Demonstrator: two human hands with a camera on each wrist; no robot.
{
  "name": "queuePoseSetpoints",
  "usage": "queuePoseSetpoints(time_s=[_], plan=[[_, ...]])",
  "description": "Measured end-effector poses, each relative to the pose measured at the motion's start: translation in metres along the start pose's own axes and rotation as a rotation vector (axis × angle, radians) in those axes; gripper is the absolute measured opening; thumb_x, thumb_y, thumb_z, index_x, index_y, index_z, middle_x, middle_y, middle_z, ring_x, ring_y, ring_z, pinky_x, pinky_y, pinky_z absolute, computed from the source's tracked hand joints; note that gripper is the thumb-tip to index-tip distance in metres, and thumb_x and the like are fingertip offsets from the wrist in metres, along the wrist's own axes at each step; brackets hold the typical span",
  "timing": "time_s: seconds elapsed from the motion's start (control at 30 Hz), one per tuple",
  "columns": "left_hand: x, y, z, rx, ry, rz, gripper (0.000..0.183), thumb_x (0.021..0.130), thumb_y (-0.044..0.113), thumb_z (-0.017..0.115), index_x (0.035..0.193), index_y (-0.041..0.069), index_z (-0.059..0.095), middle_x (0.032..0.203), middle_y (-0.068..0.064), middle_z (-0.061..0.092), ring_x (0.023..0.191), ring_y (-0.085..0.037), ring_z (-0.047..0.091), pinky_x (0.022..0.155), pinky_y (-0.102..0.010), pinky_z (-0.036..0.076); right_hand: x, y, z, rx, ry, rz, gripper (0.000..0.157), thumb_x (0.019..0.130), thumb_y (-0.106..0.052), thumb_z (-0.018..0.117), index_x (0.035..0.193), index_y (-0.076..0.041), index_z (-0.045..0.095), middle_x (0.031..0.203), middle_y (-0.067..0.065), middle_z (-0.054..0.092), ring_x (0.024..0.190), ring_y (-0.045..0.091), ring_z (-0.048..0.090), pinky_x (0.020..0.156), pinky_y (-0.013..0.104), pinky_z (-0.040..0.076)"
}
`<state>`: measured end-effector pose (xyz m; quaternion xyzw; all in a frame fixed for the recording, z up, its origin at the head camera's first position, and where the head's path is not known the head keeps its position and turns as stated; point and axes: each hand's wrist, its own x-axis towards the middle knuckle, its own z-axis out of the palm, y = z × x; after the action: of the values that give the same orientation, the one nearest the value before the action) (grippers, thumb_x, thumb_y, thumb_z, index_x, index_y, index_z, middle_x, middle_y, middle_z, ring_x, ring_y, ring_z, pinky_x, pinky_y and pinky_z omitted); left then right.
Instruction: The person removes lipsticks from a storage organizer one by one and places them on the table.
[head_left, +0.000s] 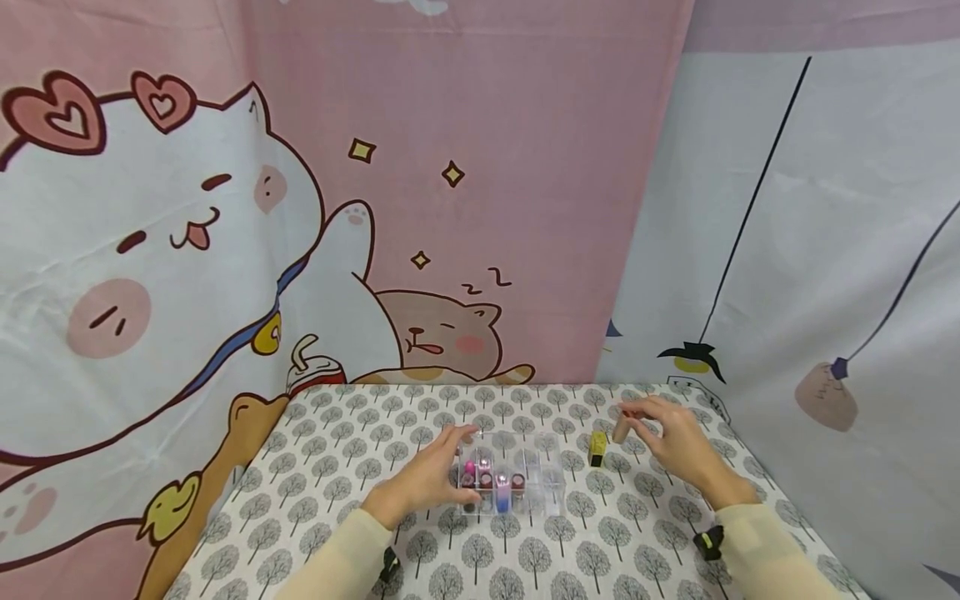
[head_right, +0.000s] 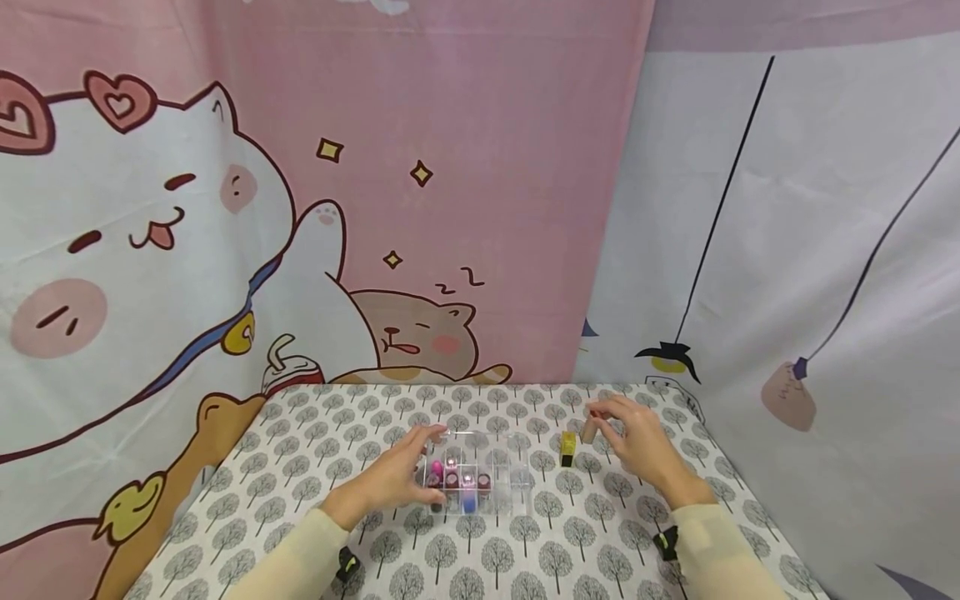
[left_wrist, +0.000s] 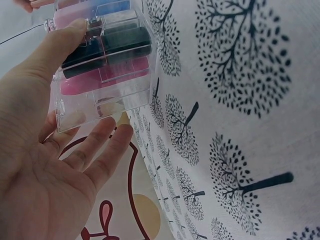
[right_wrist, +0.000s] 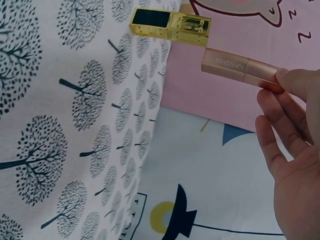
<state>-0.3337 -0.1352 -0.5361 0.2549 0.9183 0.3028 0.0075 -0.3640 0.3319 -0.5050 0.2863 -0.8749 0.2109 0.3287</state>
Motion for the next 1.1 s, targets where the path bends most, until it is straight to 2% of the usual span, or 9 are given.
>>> queuePoseSetpoints(time_s=[0.1,0.33,0.43,0.63,0.93,1.1], plan=[[0.0,0.0,0.0,-0.002,0.0,-0.001,0.12,0.088,0.042,0.103,0.183,0.027,0.031,0.167,-0.009,0.057,0.138,-0.035,0.072,0.114,-0.058,0.068,-0.002,0.003,0.001,-0.004,-0.009,0.014,0.037,0.095,0.007,0.089,0.13,-0.004,0.085,0.121,0.011,0.087,0.096,0.028,0.082,0.083,0.051,0.073],[0.0,0.001,-0.001,0.007,0.001,-0.005,0.12,0.089,0.042,0.103,0.183,0.026,0.031,0.17,-0.007,0.056,0.139,-0.033,0.071,0.116,-0.058,0.067,-0.005,0.008,0.005,0.002,-0.037,0.048,0.035,0.095,0.006,0.09,0.129,-0.004,0.085,0.118,0.011,0.087,0.09,0.025,0.081,0.076,0.038,0.071],[0.0,0.001,-0.001,0.005,0.002,-0.003,0.12,0.089,0.041,0.103,0.183,0.025,0.031,0.171,-0.007,0.056,0.14,-0.034,0.071,0.116,-0.058,0.067,-0.007,0.009,0.007,0.007,-0.073,0.088,0.033,0.098,0.003,0.089,0.13,-0.005,0.085,0.119,0.01,0.086,0.092,0.028,0.082,0.075,0.04,0.072],[0.0,0.001,-0.001,0.003,0.0,-0.003,0.119,0.089,0.042,0.103,0.183,0.025,0.031,0.17,-0.005,0.056,0.141,-0.032,0.07,0.115,-0.057,0.067,-0.012,0.013,0.014,0.019,-0.133,0.149,0.03,0.102,0.0,0.087,0.131,-0.005,0.084,0.122,0.012,0.085,0.103,0.035,0.084,0.085,0.052,0.074],[0.0,0.0,0.0,-0.005,-0.003,-0.006,0.119,0.089,0.043,0.103,0.183,0.028,0.031,0.168,-0.006,0.056,0.142,-0.035,0.07,0.115,-0.058,0.067,-0.014,0.014,0.022,0.025,-0.171,0.189,0.028,0.103,-0.002,0.087,0.131,-0.004,0.084,0.121,0.012,0.086,0.105,0.035,0.083,0.09,0.057,0.073],[-0.001,0.0,0.0,-0.005,-0.004,-0.007,0.12,0.089,0.044,0.103,0.183,0.028,0.03,0.17,-0.006,0.056,0.142,-0.034,0.071,0.117,-0.059,0.067,-0.016,0.013,0.027,0.03,-0.155,0.154,0.028,0.1,0.0,0.088,0.127,-0.005,0.086,0.121,0.013,0.087,0.104,0.037,0.084,0.089,0.055,0.074]])
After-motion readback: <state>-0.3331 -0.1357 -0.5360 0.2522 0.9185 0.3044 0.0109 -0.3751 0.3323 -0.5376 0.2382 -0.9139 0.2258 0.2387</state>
